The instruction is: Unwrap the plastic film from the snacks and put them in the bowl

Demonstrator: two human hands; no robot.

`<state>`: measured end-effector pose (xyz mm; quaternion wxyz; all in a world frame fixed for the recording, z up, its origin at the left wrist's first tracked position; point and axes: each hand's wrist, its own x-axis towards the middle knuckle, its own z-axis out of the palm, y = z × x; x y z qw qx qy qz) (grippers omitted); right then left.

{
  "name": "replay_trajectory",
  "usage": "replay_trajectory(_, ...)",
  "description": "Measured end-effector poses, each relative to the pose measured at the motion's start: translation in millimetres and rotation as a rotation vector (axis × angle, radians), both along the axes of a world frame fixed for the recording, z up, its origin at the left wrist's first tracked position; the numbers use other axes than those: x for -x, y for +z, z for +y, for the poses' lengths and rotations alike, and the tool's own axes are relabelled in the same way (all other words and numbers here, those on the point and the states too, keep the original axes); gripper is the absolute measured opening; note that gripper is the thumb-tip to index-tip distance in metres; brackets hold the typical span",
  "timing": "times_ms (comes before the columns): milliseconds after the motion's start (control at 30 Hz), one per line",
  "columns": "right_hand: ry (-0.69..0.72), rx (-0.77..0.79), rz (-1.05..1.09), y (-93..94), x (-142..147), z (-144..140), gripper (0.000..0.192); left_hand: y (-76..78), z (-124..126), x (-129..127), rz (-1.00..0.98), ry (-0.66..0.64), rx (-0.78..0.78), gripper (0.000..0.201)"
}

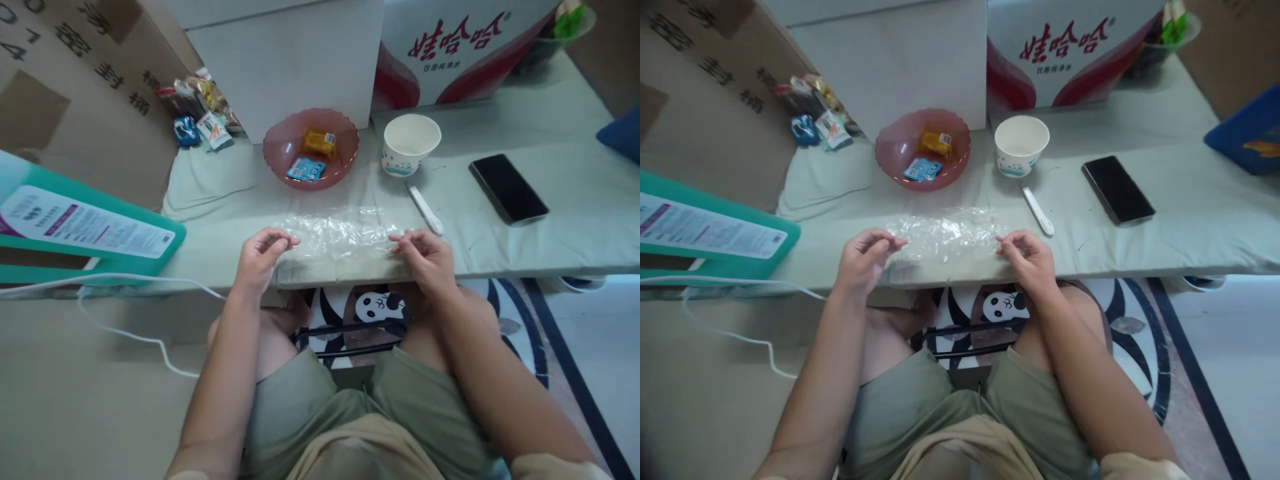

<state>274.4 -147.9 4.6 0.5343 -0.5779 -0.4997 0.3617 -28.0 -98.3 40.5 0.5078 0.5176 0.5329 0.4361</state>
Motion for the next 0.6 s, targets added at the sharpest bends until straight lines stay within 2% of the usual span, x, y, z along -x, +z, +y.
replay_trajectory(100, -0.116, 0.075, 0.021, 5.9, 2.9, 8.3, 0.03, -22.2, 0.8, -15.6, 0.023, 0.112, -0.019, 0.036)
replay_trajectory(167, -0.167, 0.097, -0.029, 7.1, 3.4, 12.8, 0.029, -28.0, 2.4, -23.3, 0.089, 0.145, 0.009, 0.037)
replay_trajectory(300, -0.251, 0.139, -0.191, 4.7, 1.5, 16.5, 0.023, -23.5, 10.2, -25.4, 0.266, 0.232, 0.041, 0.02)
replay_trajectory(367, -0.274, 0.174, -0.307, 2.1, -1.9, 15.3, 0.028, -19.9, 13.0, -20.9, 0.39, 0.258, 0.046, 0.015)
replay_trajectory(533, -0.196, 0.185, -0.622, -9.9, -13.3, 6.2, 0.05, -19.5, 9.3, -9.5, 0.708, 0.234, -0.006, 0.014)
replay_trajectory(600, -0.173, 0.114, -0.738, -16.0, -15.4, 0.2, 0.056, -21.4, 6.2, -9.2, 0.8, 0.233, -0.067, 0.026)
